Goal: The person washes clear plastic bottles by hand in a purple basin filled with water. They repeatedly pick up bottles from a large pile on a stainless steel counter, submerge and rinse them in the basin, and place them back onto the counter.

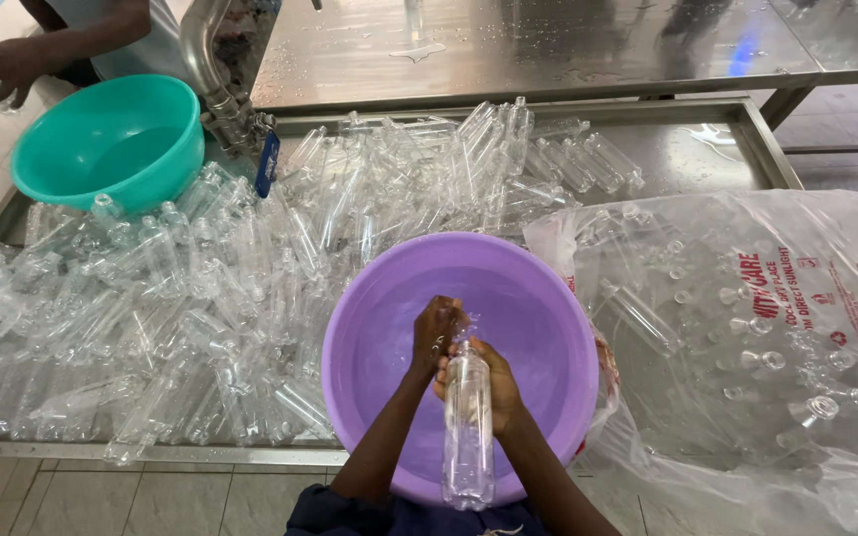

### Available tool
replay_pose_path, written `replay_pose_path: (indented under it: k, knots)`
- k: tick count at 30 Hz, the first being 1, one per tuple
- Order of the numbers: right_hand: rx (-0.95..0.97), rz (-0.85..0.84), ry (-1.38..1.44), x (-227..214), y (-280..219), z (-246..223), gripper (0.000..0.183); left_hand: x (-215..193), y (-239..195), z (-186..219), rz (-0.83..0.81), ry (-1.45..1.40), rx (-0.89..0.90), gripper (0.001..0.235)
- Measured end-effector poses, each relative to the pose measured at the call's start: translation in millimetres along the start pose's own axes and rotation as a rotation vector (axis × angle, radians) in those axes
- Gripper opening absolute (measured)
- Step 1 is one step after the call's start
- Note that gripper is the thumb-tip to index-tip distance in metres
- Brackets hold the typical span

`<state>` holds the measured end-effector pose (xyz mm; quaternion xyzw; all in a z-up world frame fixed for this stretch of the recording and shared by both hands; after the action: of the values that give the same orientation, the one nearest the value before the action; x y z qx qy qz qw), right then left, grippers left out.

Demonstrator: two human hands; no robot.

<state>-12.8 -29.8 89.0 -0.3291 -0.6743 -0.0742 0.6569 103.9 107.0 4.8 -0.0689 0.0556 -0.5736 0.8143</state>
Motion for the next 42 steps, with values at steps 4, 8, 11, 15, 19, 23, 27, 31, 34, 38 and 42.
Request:
replay_pose_path:
  k: [4,8,11,15,19,23,27,31,34,38,42]
  knots:
    - [-0.102,0.106,-0.032,-44,17,-17,0.037,-8,-87,148,-0.023,0.306,0.448,0.034]
    - [-0.175,0.307,-0.336,-121,61,-39,0.037,34,-97,148,-0.264,0.884,0.622,0.036]
    - [-0.38,0.393,-0.529,-152,87,-68,0.037,62,-77,114,-0.351,1.292,0.533,0.041]
    - [-0.457,0.414,-0.305,-89,52,-59,0.02,79,-77,66,-0.425,1.439,0.347,0.046]
    - [-0.407,0.381,-0.193,-92,51,-62,0.027,91,-84,44,-0.504,1.559,0.23,0.05]
    - [-0.324,0.334,-0.08,-127,67,-87,0.043,89,-103,71,-0.541,1.735,0.094,0.029]
    - [-0.227,0.293,0.034,-258,136,-113,0.062,74,-126,123,-0.654,1.814,0.063,0.029]
    - [-0.271,0.303,0.047,-293,154,-122,0.051,65,-119,131,-0.629,1.804,0.125,0.027]
    - [-0.176,0.249,0.175,-300,172,-110,0.034,69,-112,126,-0.605,1.792,0.23,0.025]
    - [-0.186,0.247,0.167,-243,143,-85,0.037,72,-112,131,-0.548,1.713,0.329,0.017]
    - [-0.188,0.243,0.144,-176,118,-63,0.041,74,-104,153,-0.395,1.523,0.597,0.022]
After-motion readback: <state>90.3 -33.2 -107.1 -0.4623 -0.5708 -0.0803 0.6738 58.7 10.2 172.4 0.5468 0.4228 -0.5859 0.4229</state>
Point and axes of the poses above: each hand's wrist, its own y-axis towards the middle knuckle, its own x-axis out of the palm, z = x × y, the point moved 6 cm from there along y, towards the middle knuckle, and after that the axes turned 3 degrees about -y, right-handed, at the moved point
